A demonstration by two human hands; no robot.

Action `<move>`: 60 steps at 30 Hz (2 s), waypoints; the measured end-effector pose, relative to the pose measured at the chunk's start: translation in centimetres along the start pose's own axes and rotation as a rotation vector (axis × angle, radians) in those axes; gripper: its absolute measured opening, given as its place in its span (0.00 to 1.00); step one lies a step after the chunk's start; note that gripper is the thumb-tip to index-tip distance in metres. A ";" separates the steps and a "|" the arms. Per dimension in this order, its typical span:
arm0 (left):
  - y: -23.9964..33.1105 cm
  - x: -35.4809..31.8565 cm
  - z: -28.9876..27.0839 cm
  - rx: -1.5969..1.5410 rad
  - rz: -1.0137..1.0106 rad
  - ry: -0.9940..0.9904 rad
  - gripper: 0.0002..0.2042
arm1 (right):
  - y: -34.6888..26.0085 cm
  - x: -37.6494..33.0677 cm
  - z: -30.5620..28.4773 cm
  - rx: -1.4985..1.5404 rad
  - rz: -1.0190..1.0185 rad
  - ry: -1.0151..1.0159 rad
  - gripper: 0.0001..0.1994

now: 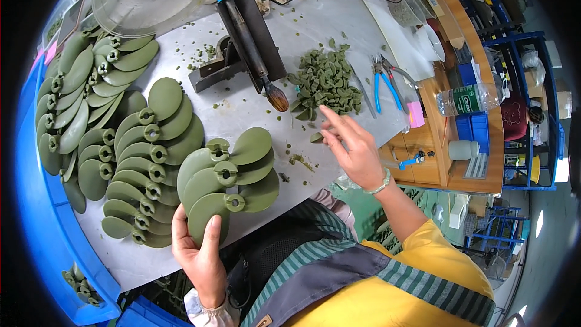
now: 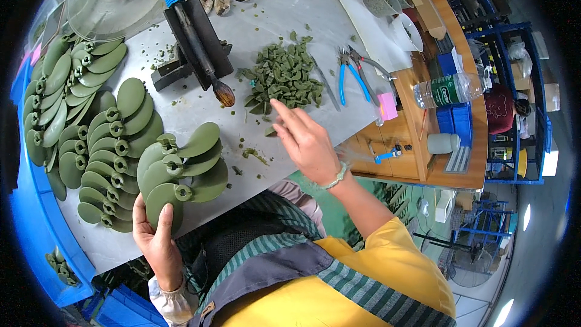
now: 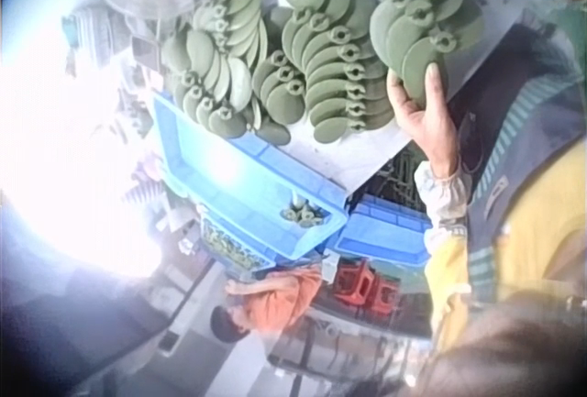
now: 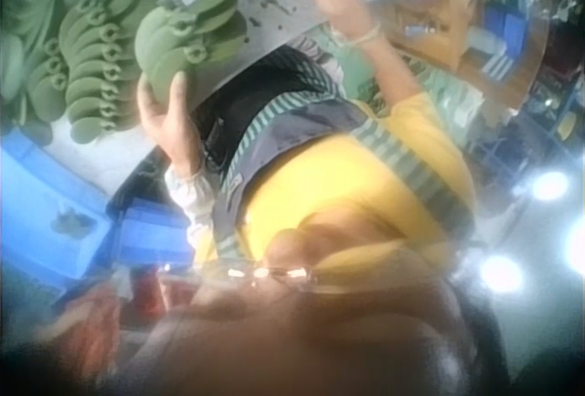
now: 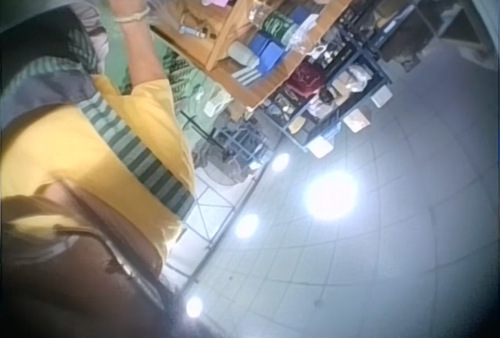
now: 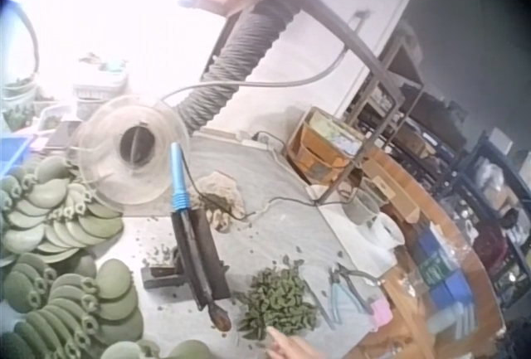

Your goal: The person picks up green plastic components and applies adhesive using a mounted dispenser. They then use a small tool to press the pieces together and organize them into stacks.

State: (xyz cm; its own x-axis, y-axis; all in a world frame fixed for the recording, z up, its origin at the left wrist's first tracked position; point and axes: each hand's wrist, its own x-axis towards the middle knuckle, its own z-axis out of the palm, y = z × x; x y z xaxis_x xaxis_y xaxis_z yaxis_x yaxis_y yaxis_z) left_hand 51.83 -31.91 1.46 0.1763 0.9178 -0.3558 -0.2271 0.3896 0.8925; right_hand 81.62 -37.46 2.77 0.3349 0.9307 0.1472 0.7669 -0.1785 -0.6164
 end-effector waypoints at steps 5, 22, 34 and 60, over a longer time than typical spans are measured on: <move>0.0 0.0 0.1 -0.006 0.001 -0.004 0.23 | -0.6 0.7 -1.5 -0.049 -0.109 -0.041 0.11; 0.4 0.1 0.2 -0.002 -0.016 -0.020 0.24 | -0.7 2.0 -0.8 -0.369 -0.415 -0.158 0.12; 0.2 -0.2 0.0 0.009 0.039 -0.021 0.25 | -1.2 1.8 -0.7 -0.061 -0.160 -0.148 0.10; 0.7 0.3 0.7 -0.017 0.011 0.008 0.24 | -7.1 5.2 -1.0 -0.026 -0.148 -0.041 0.10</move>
State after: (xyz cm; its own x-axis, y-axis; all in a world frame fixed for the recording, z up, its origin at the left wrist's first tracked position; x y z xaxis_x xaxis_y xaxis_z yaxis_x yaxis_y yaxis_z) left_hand 52.35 -31.45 2.16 0.1662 0.9227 -0.3479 -0.2452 0.3804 0.8917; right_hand 78.46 -31.70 8.71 0.1945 0.9596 0.2031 0.8205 -0.0457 -0.5698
